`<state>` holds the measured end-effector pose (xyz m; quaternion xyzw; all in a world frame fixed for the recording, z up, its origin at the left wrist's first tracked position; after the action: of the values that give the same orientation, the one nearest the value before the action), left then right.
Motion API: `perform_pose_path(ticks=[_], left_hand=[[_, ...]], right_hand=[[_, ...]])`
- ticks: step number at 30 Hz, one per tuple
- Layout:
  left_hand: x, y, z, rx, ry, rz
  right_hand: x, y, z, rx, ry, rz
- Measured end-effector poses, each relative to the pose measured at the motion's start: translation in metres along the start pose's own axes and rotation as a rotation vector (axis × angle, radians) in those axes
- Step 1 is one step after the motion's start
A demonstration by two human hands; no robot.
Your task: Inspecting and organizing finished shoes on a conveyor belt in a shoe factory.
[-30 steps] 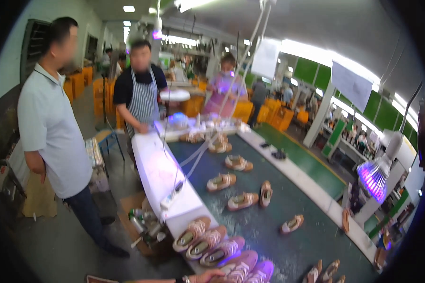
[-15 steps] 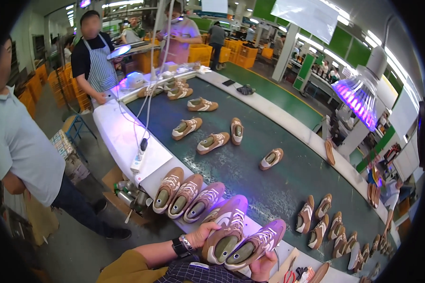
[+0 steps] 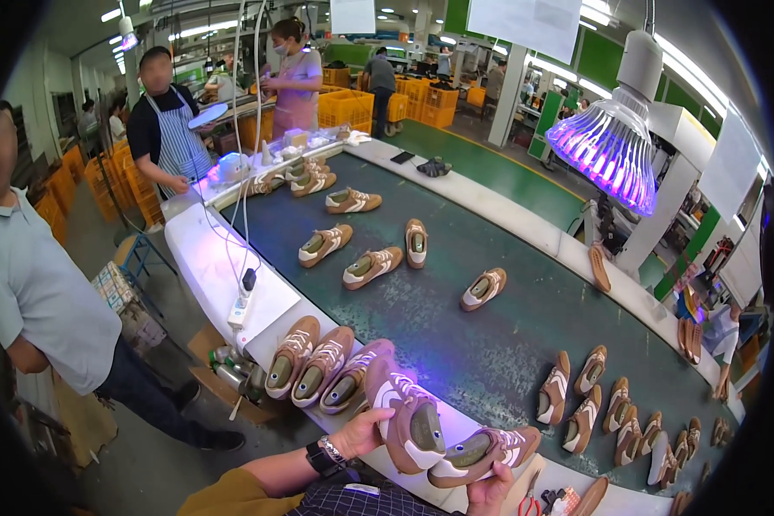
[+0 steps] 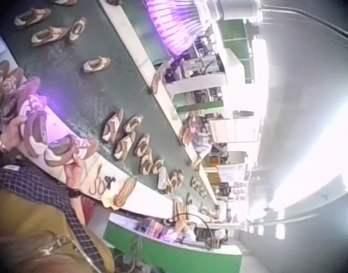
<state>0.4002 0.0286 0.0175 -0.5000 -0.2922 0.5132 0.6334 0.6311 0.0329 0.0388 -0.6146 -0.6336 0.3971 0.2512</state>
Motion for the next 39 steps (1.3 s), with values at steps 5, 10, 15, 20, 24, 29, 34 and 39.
perform_pose_path(ticks=[5,10,15,20,24,29,34,39], left_hand=[[-0.011,0.01,-0.016,-0.041,-0.021,0.068],[-0.005,0.017,-0.031,-0.097,-0.097,0.093],[-0.016,0.035,-0.019,-0.048,-0.181,0.071],[-0.028,0.036,-0.005,-0.009,-0.195,0.083],[-0.039,0.021,0.015,0.063,-0.187,0.199],[-0.034,0.022,0.013,0.075,-0.181,0.219],[-0.014,0.004,0.012,0.067,-0.204,0.197],[0.008,0.006,0.005,-0.009,-0.156,0.291]], right_hand=[[-0.014,0.011,-0.004,-0.074,-0.093,0.055],[0.001,0.056,0.011,0.019,-0.252,-0.072],[0.022,0.023,0.022,-0.047,-0.301,-0.049],[0.024,0.024,0.034,-0.001,-0.342,0.106],[0.029,0.03,0.041,0.009,-0.322,0.15],[0.03,0.001,0.039,0.151,-0.331,-0.042],[0.028,0.011,0.011,0.119,-0.163,0.085],[0.025,0.0,-0.015,0.077,0.036,0.082]])
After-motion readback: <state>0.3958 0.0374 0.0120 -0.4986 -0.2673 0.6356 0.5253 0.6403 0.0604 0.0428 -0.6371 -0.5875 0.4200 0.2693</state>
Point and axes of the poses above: each hand's wrist, its own x-axis towards the middle knuckle, its own y-axis out of the back of the hand, z = x × y, the point moved 10 cm from there along x, towards the middle knuckle, and after that the axes turned 5 degrees about -z, right-handed, at the moved point
